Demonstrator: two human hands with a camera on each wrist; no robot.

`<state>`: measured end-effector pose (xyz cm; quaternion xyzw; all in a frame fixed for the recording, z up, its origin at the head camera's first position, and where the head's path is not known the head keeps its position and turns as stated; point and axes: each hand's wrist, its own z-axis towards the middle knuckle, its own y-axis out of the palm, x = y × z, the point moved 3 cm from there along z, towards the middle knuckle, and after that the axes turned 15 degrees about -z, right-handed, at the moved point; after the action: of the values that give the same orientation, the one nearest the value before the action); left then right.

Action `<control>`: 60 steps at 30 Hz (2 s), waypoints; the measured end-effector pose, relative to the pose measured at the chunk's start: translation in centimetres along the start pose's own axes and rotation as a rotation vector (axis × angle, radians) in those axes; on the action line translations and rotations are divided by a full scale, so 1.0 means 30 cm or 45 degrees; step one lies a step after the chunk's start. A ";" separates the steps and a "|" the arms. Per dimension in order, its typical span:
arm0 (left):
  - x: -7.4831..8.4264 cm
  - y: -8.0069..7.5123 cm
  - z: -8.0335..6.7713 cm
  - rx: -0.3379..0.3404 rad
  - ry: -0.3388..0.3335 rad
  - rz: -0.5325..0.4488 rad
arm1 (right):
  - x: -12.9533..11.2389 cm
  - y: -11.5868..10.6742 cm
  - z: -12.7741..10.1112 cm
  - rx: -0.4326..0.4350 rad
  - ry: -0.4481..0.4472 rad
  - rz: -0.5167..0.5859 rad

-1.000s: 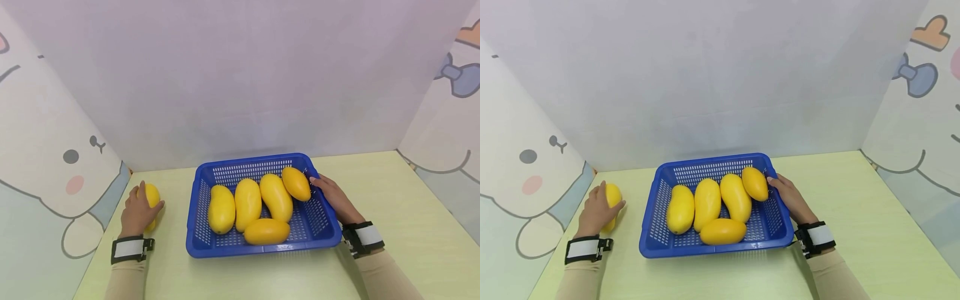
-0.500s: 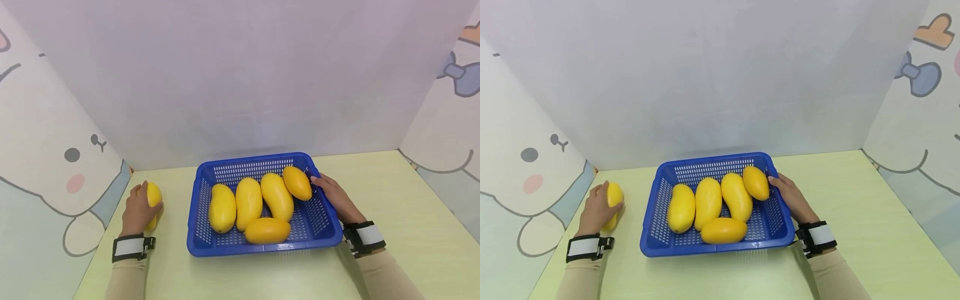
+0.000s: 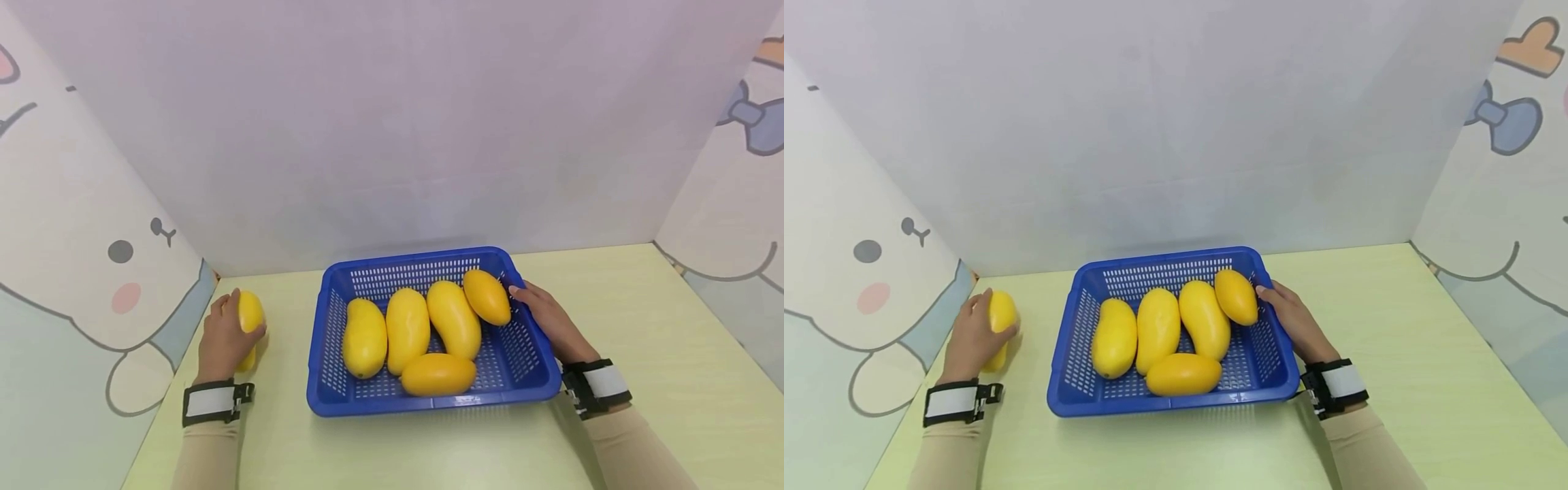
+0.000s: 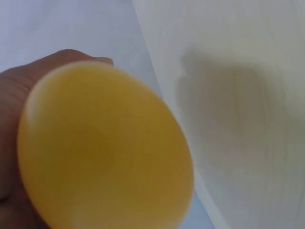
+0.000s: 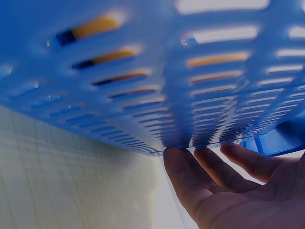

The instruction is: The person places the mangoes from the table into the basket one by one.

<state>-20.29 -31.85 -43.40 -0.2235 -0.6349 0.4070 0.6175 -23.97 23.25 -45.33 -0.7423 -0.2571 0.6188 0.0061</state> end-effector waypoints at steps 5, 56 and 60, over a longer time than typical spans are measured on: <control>0.019 -0.017 -0.012 0.029 0.045 -0.033 | 0.004 0.002 -0.004 0.003 0.004 0.005; 0.315 -0.146 -0.127 0.388 0.496 -0.220 | -0.005 -0.003 0.001 -0.020 -0.016 -0.028; 0.330 -0.135 -0.129 0.368 0.510 -0.218 | -0.005 -0.003 0.004 -0.025 -0.012 -0.026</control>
<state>-17.03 -25.45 -34.60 -0.1544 -0.4520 0.3873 0.7886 -24.13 23.24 -45.17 -0.7367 -0.2706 0.6197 0.0039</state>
